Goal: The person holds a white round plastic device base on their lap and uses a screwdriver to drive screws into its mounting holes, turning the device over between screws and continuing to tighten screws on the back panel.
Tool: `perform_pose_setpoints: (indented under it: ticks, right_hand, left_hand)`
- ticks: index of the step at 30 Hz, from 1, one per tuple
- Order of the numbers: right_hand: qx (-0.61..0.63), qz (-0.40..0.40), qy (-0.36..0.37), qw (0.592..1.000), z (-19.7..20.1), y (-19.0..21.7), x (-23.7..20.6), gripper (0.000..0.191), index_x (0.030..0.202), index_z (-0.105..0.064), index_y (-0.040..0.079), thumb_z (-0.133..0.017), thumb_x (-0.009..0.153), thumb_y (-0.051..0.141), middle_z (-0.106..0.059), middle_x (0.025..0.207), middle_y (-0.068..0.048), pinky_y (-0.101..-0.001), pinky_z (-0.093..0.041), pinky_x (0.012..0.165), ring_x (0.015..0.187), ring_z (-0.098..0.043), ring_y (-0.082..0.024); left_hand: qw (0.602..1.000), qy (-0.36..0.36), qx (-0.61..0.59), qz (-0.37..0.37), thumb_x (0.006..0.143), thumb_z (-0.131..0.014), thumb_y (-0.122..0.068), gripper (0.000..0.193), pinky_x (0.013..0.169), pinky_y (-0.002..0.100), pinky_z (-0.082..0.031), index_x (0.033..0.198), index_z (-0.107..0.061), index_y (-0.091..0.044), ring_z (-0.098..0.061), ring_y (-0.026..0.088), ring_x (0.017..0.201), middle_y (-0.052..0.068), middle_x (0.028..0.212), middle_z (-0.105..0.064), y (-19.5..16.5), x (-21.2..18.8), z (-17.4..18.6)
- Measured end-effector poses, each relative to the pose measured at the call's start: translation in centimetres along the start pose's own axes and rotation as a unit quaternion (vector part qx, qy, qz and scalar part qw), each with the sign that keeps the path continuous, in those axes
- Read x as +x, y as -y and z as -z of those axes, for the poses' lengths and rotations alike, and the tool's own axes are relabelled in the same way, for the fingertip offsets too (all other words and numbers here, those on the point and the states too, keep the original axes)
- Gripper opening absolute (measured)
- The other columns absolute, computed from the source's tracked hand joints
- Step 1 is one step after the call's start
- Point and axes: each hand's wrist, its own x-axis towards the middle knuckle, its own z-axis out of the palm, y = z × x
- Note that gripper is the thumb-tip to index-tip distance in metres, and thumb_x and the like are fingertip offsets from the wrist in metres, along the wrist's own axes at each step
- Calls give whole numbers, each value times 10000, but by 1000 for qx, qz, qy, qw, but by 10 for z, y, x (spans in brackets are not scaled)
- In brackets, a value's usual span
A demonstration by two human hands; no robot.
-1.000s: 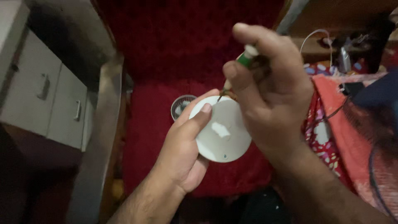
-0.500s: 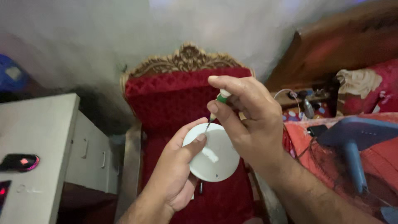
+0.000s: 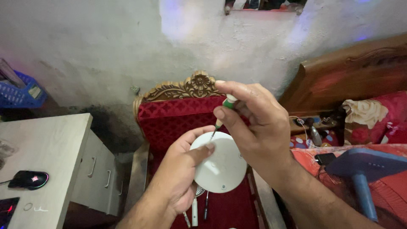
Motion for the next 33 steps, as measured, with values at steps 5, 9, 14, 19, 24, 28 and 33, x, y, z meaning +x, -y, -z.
perform_pose_setpoints:
  ticks: [5,9,14,19,24,28,33]
  right_hand:
    - [-25,15,2,1000,-8,-9,9,390,1337,-658,42,-751,971,-55,-622,991,-38,-211,-550,708,821,-690,-68]
    - [-40,30,7,999,-10,-12,14,388,1348,-655,49,-733,980,-44,-647,1032,-55,-224,-563,725,832,-693,-83]
    - [-64,54,20,996,-12,-13,19,387,1373,-641,55,-718,1000,-15,-675,1048,-66,-237,-566,750,853,-684,-99]
    - [-83,72,47,993,-7,-17,17,410,1424,-610,41,-699,1029,-25,-701,1070,-56,-240,-584,830,938,-706,-107]
    - [102,-5,46,994,-2,-25,11,452,1479,-432,-12,-605,1066,-73,-705,1142,-88,-243,-626,920,1038,-708,-113]
    - [136,13,44,990,-1,-32,10,314,1411,-458,-11,-574,1128,-86,-690,1161,-128,-251,-637,953,1106,-708,-131]
    - [91,5,70,993,5,-32,5,299,1414,-486,-26,-540,1124,-78,-703,1174,-124,-255,-617,932,1050,-700,-120]
  left_hand:
    - [998,-33,25,-42,906,-640,-64,328,686,359,-591,1228,-704,-42,-716,203,796,123,962,-760,-4,14,0]
    - [997,-53,41,-47,900,-630,-72,311,645,355,-597,1199,-706,-33,-725,196,751,123,920,-770,-10,20,-3]
    - [994,-72,66,-47,926,-646,-113,284,604,360,-587,1187,-717,-29,-718,203,712,134,898,-764,-17,23,-4]
    - [990,-84,86,-77,909,-626,-99,285,624,344,-580,1165,-725,-20,-712,182,722,119,900,-765,-16,28,-1]
    - [991,-56,70,-104,908,-634,-80,279,675,318,-581,1162,-726,-9,-706,159,765,101,931,-763,-13,32,7]
    - [993,-35,33,-105,920,-613,-57,284,700,317,-581,1176,-721,6,-708,158,797,107,952,-759,-14,36,10]
    - [995,-37,41,-89,916,-602,-51,301,687,330,-585,1189,-719,0,-710,174,776,123,947,-764,-8,30,7]
